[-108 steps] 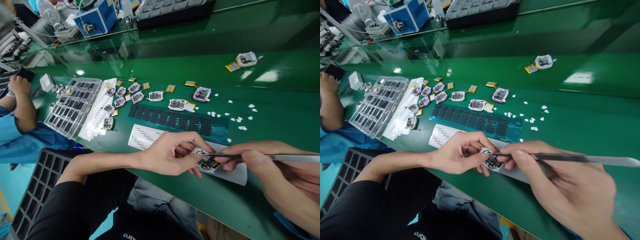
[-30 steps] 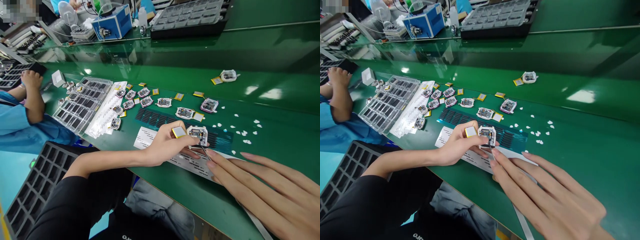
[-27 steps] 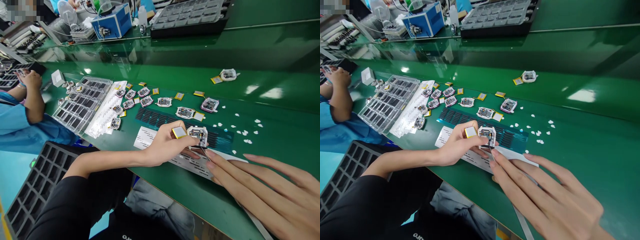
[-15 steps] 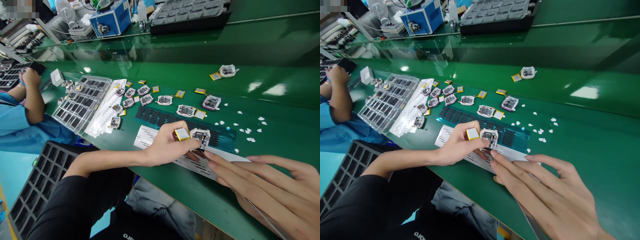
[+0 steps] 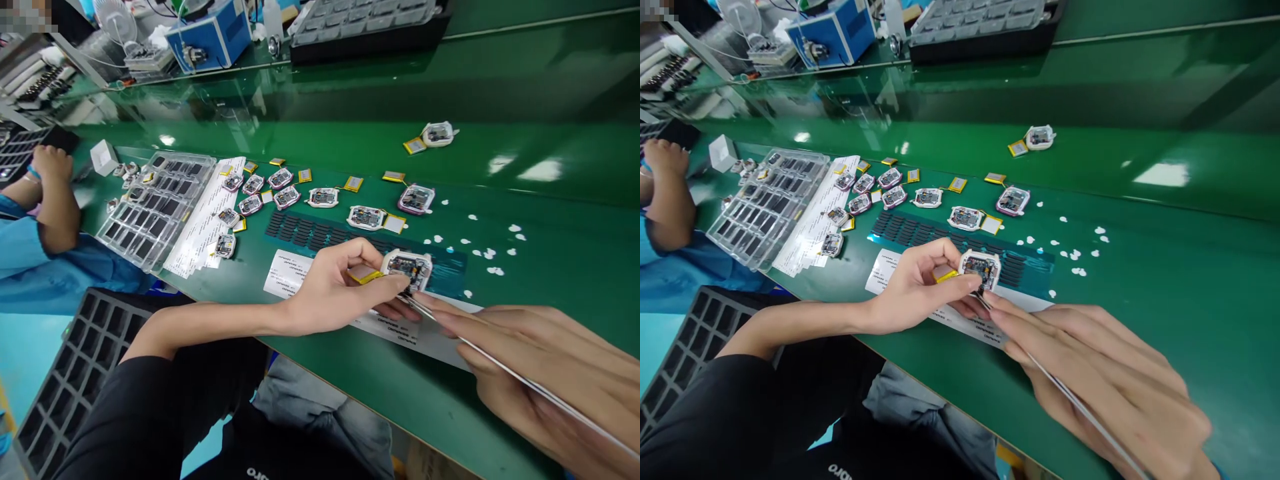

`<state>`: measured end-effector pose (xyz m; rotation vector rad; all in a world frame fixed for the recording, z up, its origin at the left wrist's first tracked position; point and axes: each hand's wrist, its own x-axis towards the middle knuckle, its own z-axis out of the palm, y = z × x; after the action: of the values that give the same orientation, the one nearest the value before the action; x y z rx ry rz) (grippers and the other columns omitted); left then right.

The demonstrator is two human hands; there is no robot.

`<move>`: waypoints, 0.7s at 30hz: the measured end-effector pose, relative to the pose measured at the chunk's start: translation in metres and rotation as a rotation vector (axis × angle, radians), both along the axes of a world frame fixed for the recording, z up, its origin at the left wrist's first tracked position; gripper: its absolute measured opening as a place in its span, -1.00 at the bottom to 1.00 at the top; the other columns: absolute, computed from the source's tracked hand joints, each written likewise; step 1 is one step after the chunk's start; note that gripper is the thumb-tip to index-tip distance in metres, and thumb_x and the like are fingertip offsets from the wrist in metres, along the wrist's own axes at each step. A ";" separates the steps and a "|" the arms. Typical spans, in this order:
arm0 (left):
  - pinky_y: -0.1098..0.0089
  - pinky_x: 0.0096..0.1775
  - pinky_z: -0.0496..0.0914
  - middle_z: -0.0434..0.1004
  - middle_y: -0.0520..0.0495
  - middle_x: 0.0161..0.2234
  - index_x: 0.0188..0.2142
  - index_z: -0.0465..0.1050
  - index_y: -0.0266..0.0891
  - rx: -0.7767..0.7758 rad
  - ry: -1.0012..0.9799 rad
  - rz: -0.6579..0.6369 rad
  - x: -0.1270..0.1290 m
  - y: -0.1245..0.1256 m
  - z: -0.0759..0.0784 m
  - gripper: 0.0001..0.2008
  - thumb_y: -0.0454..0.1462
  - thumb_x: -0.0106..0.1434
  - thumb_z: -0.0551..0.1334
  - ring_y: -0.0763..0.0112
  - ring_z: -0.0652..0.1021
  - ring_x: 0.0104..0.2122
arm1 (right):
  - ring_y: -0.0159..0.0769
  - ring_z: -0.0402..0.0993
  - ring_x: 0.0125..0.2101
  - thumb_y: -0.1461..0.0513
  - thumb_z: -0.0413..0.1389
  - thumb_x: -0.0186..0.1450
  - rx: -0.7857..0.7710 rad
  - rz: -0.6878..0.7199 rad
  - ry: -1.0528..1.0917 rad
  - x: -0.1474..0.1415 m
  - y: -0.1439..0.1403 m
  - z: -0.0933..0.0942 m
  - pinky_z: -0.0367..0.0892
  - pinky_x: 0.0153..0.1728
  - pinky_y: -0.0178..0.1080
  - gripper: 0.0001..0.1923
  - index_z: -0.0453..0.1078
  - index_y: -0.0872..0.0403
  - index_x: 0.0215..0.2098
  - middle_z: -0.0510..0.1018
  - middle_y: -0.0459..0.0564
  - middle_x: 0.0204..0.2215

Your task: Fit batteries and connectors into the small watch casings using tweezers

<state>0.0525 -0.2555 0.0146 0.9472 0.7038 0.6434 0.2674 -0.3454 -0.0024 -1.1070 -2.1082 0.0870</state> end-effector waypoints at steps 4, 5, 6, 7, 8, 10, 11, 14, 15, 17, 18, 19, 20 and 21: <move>0.41 -0.37 0.57 0.55 0.15 -0.50 -0.32 0.22 -0.16 0.008 -0.051 -0.022 0.001 0.000 0.002 -0.50 -0.04 0.14 0.53 0.41 0.69 -0.49 | -0.29 0.62 -0.28 0.28 0.04 0.50 -0.070 -0.042 -0.017 0.005 -0.002 0.008 0.47 -0.35 -0.20 -0.44 0.29 -0.34 0.39 0.68 -0.13 -0.12; 0.43 -0.38 0.57 0.54 0.16 -0.51 -0.32 0.22 -0.15 0.013 -0.057 -0.012 0.001 0.001 0.002 -0.49 -0.03 0.14 0.53 0.40 0.69 -0.49 | -0.29 0.61 -0.30 0.27 0.05 0.51 -0.060 -0.052 -0.006 0.005 -0.002 0.009 0.46 -0.36 -0.20 -0.45 0.30 -0.35 0.38 0.69 -0.14 -0.13; 0.44 -0.39 0.57 0.54 0.17 -0.52 -0.32 0.21 -0.15 0.014 -0.063 -0.004 0.001 0.001 0.002 -0.49 -0.03 0.14 0.53 0.39 0.70 -0.49 | -0.29 0.61 -0.30 0.26 0.05 0.50 -0.053 -0.071 0.008 0.005 -0.002 0.009 0.47 -0.36 -0.19 -0.46 0.31 -0.36 0.37 0.69 -0.13 -0.14; 0.46 -0.40 0.57 0.53 0.17 -0.53 -0.32 0.21 -0.16 0.013 -0.067 -0.001 0.001 0.002 0.001 -0.49 -0.03 0.13 0.53 0.39 0.71 -0.48 | -0.27 0.62 -0.29 0.26 0.05 0.50 -0.054 -0.085 0.008 0.005 -0.002 0.009 0.48 -0.35 -0.18 -0.46 0.32 -0.36 0.36 0.70 -0.13 -0.13; 0.47 -0.40 0.57 0.54 0.17 -0.53 -0.32 0.21 -0.16 0.009 -0.069 -0.003 0.001 0.002 0.001 -0.49 -0.05 0.13 0.54 0.40 0.71 -0.48 | -0.26 0.62 -0.28 0.28 0.06 0.49 -0.052 -0.089 0.000 0.003 -0.002 0.009 0.48 -0.34 -0.17 -0.45 0.32 -0.35 0.36 0.70 -0.12 -0.13; 0.49 -0.40 0.57 0.53 0.18 -0.54 -0.33 0.21 -0.17 -0.001 -0.070 -0.003 0.001 0.004 0.001 -0.50 -0.09 0.12 0.55 0.42 0.70 -0.48 | -0.25 0.63 -0.26 0.31 0.08 0.48 -0.030 -0.076 -0.017 0.001 -0.001 0.008 0.49 -0.31 -0.15 -0.43 0.32 -0.32 0.37 0.71 -0.11 -0.13; 0.50 -0.39 0.57 0.53 0.18 -0.53 -0.33 0.22 -0.18 -0.007 -0.069 -0.001 0.001 0.004 0.001 -0.51 -0.10 0.12 0.55 0.43 0.70 -0.48 | -0.24 0.62 -0.25 0.33 0.08 0.47 -0.004 -0.067 -0.016 0.001 -0.001 0.008 0.48 -0.30 -0.14 -0.41 0.32 -0.29 0.37 0.71 -0.10 -0.14; 0.48 -0.34 0.60 0.57 0.15 -0.47 -0.29 0.30 -0.21 -0.024 -0.059 0.006 0.000 0.003 0.002 -0.56 -0.14 0.13 0.54 0.44 0.71 -0.44 | -0.23 0.62 -0.22 0.36 0.10 0.45 0.031 -0.037 -0.016 0.002 0.000 0.008 0.47 -0.28 -0.13 -0.40 0.31 -0.22 0.39 0.71 -0.07 -0.12; 0.47 -0.32 0.61 0.59 0.13 -0.43 -0.26 0.33 -0.22 -0.019 -0.057 0.008 0.000 0.003 0.002 -0.57 -0.15 0.11 0.54 0.44 0.72 -0.42 | -0.23 0.61 -0.22 0.35 0.10 0.46 0.031 -0.028 -0.041 0.004 0.000 0.009 0.46 -0.29 -0.13 -0.40 0.30 -0.21 0.40 0.71 -0.06 -0.11; 0.44 -0.28 0.62 0.61 0.09 -0.38 -0.19 0.37 -0.23 0.023 -0.047 0.016 -0.001 0.006 0.001 -0.55 -0.19 0.08 0.55 0.41 0.72 -0.38 | -0.21 0.59 -0.24 0.30 0.09 0.49 0.063 -0.039 -0.091 0.009 0.001 0.009 0.44 -0.29 -0.11 -0.43 0.28 -0.20 0.41 0.72 -0.05 -0.10; 0.43 -0.27 0.62 0.61 0.08 -0.37 -0.17 0.37 -0.24 0.060 -0.030 0.022 -0.001 0.011 0.001 -0.55 -0.20 0.07 0.55 0.40 0.72 -0.37 | -0.19 0.59 -0.24 0.29 0.08 0.50 0.092 -0.048 -0.107 0.012 0.002 0.009 0.43 -0.30 -0.10 -0.43 0.26 -0.20 0.43 0.72 -0.04 -0.11; 0.42 -0.27 0.62 0.61 0.07 -0.37 -0.16 0.38 -0.24 0.112 -0.001 0.032 -0.002 0.020 0.000 -0.56 -0.21 0.09 0.54 0.39 0.72 -0.37 | -0.18 0.58 -0.25 0.27 0.09 0.50 0.124 -0.056 -0.118 0.015 0.004 0.009 0.43 -0.29 -0.09 -0.42 0.24 -0.19 0.44 0.72 -0.04 -0.11; 0.41 -0.28 0.61 0.60 0.06 -0.37 -0.13 0.38 -0.24 0.175 0.049 0.050 -0.003 0.032 0.000 -0.58 -0.22 0.12 0.51 0.38 0.72 -0.38 | -0.18 0.59 -0.25 0.28 0.11 0.49 0.155 -0.061 -0.124 0.017 0.006 0.008 0.44 -0.29 -0.09 -0.41 0.23 -0.18 0.44 0.73 -0.04 -0.11; 0.41 -0.30 0.60 0.59 0.06 -0.37 -0.09 0.38 -0.24 0.258 0.124 0.074 -0.004 0.048 0.000 -0.60 -0.22 0.16 0.48 0.39 0.71 -0.40 | -0.18 0.60 -0.26 0.30 0.14 0.47 0.185 -0.061 -0.131 0.019 0.008 0.008 0.45 -0.28 -0.10 -0.37 0.23 -0.18 0.45 0.73 -0.05 -0.11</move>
<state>0.0486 -0.2072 0.0143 1.2109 0.7810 0.7578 0.2861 -0.3369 0.0054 -1.0888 -2.1458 -0.2109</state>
